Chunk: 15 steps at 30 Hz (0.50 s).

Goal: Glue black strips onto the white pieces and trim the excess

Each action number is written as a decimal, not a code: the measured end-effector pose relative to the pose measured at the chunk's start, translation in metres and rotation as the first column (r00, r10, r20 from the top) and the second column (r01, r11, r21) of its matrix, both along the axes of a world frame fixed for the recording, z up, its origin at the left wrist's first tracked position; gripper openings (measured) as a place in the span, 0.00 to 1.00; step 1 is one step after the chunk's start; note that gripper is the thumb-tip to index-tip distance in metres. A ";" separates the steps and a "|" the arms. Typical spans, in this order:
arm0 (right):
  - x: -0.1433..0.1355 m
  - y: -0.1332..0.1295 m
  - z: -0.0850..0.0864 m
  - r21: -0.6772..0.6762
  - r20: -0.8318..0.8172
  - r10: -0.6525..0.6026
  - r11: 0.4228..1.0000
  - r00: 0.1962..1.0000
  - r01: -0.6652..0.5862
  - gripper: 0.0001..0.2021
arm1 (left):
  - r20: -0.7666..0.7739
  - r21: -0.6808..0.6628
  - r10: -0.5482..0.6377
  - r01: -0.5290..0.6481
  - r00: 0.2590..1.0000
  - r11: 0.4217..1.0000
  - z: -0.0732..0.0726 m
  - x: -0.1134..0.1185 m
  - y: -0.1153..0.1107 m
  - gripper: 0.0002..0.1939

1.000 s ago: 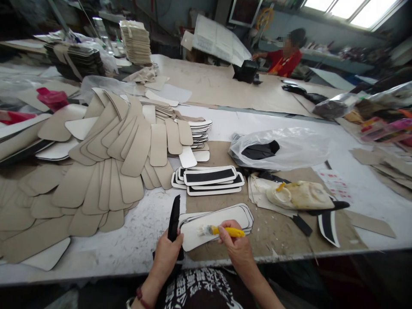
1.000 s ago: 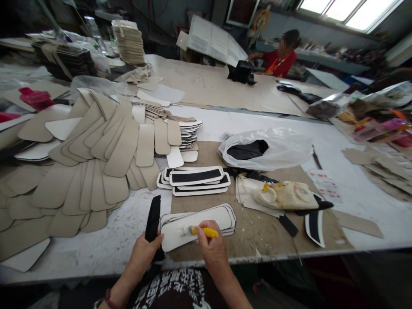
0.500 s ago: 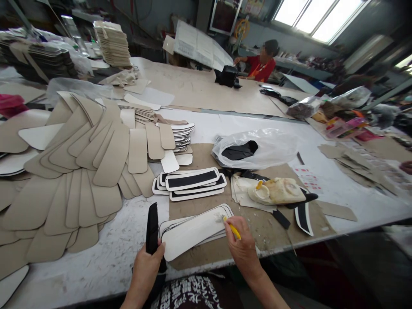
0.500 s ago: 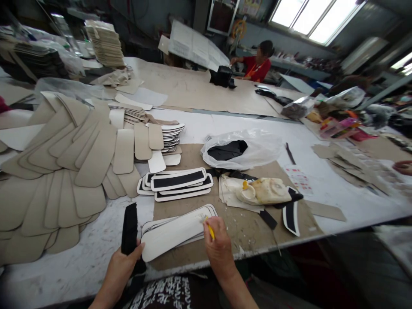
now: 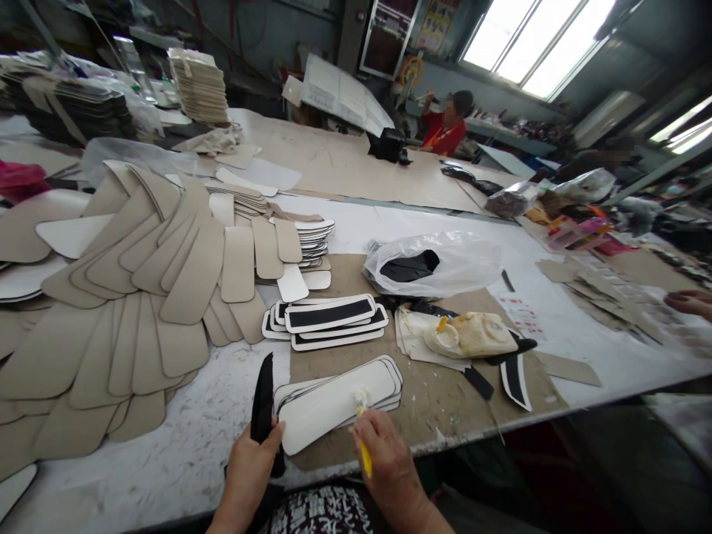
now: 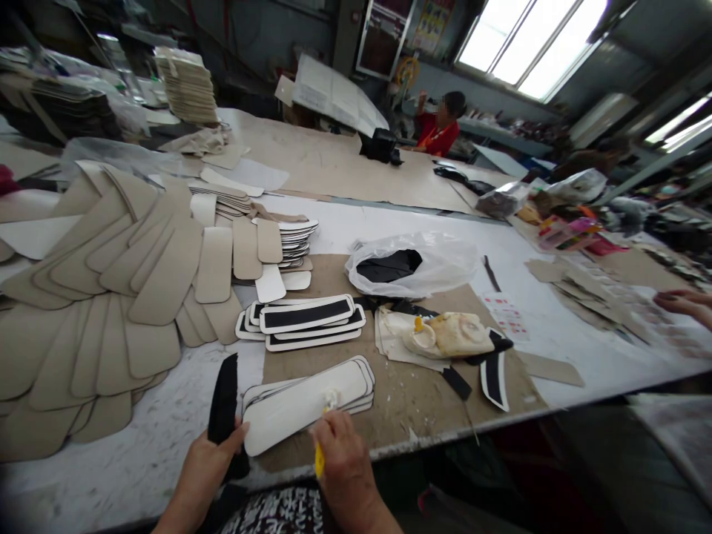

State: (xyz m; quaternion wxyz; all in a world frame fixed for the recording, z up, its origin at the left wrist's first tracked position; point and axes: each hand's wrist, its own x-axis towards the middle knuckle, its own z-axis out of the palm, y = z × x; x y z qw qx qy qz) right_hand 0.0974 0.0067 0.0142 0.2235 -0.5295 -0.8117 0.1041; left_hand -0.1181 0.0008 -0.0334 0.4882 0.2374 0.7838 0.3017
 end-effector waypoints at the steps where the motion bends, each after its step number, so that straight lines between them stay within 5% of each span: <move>1: -0.007 -0.003 0.000 -0.017 -0.049 0.017 1.000 0.999 -0.018 0.06 | 0.018 0.007 -0.001 0.000 1.000 1.000 0.001 -0.001 0.000 0.23; 7: -0.015 -0.007 0.001 0.040 -0.148 -0.074 0.996 0.986 0.080 0.07 | 0.114 0.090 -0.014 0.003 0.993 0.996 0.004 -0.003 0.000 0.22; 15: -0.055 -0.021 0.014 -0.243 -0.479 -0.066 0.968 0.876 -0.060 0.06 | 0.165 0.107 0.002 -0.020 0.986 0.994 0.004 -0.004 0.000 0.21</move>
